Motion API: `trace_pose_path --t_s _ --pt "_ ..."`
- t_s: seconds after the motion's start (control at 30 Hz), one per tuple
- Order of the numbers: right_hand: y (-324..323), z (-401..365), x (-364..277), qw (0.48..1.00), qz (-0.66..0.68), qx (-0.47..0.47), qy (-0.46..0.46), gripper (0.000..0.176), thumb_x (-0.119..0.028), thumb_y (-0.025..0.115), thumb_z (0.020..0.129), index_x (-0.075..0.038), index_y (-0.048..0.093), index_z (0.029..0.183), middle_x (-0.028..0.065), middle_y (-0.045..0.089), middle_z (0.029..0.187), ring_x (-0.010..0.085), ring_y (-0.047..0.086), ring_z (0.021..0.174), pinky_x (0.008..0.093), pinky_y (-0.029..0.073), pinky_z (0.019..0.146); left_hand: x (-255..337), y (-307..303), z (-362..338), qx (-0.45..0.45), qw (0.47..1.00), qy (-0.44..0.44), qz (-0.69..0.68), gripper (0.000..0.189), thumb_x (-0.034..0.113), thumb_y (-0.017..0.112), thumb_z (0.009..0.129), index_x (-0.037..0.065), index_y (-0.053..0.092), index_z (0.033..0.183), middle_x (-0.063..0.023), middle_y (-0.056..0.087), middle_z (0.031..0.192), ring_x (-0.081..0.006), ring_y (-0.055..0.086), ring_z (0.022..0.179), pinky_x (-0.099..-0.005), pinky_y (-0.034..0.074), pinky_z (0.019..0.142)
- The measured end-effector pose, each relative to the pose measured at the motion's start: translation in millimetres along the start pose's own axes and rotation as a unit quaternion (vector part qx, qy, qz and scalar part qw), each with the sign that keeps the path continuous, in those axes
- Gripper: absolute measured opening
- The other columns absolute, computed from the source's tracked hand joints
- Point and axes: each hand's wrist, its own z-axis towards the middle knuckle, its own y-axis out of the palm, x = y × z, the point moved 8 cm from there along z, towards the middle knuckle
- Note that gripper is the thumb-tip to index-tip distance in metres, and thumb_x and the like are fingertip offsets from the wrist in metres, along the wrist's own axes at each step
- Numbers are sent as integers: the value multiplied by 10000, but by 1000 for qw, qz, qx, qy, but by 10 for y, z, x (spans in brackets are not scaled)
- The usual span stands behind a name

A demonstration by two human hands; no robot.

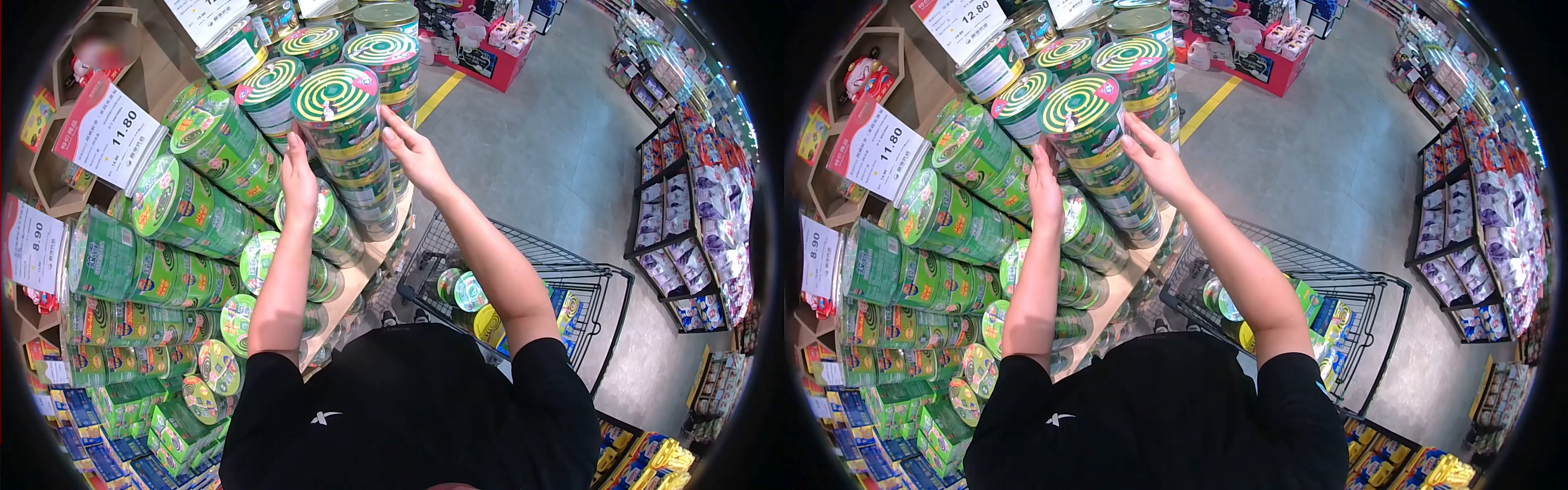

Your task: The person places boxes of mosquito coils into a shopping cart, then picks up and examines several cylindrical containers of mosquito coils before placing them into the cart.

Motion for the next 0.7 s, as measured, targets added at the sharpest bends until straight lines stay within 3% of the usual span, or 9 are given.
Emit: trace_pose_path --t_s 0.2,0.4,0.5,0.7 --pt "-72 -201 126 1000 -2 1 16 543 -360 503 1055 -84 414 1515 70 356 1599 202 272 1490 346 225 1196 66 121 -131 6 1000 19 -2 656 418 310 1092 -79 268 1518 -191 336 1568 -263 341 1449 -367 240 1198" --pt "15 -238 111 998 -40 -33 -25 529 -354 462 1070 -82 403 1519 98 305 1620 218 210 1517 349 175 1212 28 177 -139 4 1000 15 2 631 382 338 1092 -64 251 1529 -185 312 1580 -254 329 1452 -357 239 1194" --pt "47 -239 95 998 -46 -27 -35 547 -368 500 1052 -75 417 1507 137 308 1614 260 222 1516 355 187 1208 17 174 -133 6 1000 13 4 621 364 352 1092 -57 243 1535 -183 300 1587 -250 324 1454 -352 239 1192" --pt "72 -264 53 997 -64 -28 -39 565 -388 494 1051 -75 406 1512 131 298 1619 281 203 1522 361 181 1210 -3 129 -105 14 1000 10 7 606 328 381 1092 -42 226 1546 -177 277 1599 -242 313 1457 -342 239 1189"
